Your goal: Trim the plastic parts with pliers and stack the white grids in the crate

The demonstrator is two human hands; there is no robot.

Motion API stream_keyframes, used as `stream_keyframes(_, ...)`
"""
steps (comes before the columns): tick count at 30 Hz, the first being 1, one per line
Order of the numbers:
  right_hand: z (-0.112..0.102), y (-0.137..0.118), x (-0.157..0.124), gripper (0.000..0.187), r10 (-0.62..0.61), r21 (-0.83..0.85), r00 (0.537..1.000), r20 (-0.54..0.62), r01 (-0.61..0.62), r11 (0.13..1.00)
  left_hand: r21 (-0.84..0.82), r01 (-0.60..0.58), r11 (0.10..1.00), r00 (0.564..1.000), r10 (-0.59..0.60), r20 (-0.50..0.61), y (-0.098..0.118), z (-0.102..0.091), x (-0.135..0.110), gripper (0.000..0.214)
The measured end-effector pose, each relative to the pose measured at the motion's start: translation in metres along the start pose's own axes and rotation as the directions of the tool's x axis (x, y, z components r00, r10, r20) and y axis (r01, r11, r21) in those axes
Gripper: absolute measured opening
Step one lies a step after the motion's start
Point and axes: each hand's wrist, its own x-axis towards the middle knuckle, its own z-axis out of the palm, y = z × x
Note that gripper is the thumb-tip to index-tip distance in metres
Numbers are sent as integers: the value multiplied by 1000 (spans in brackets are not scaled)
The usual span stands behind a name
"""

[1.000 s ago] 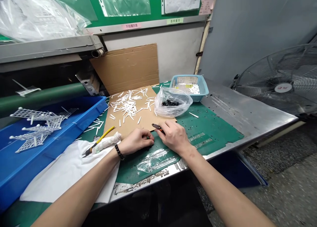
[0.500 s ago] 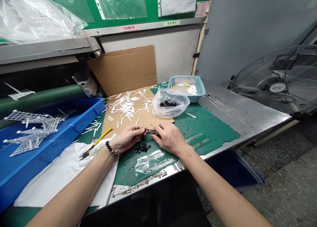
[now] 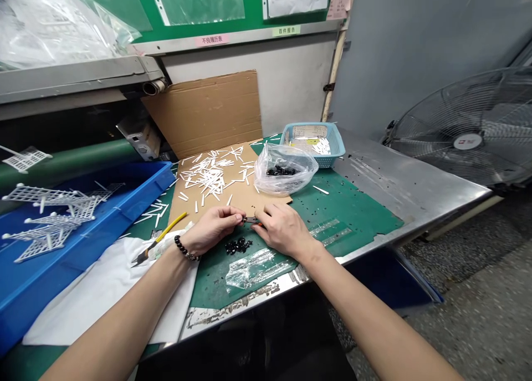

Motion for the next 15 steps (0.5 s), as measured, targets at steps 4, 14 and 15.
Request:
stream_keyframes(4, -1, -1, 0, 22, -24, -26, 1000, 12, 24, 999, 77, -25, 997, 1000, 25, 7, -1, -1, 2, 36)
stream_keyframes(14, 2, 1, -1, 24, -34, 20, 999, 26, 33, 999, 118, -58, 991, 998, 56, 19, -2, -1, 1, 36)
stream_keyframes(15, 2, 1, -1, 24, -30, 22, 999, 25, 29, 999, 118, -65, 991, 998, 64, 13, -1, -1, 1, 36)
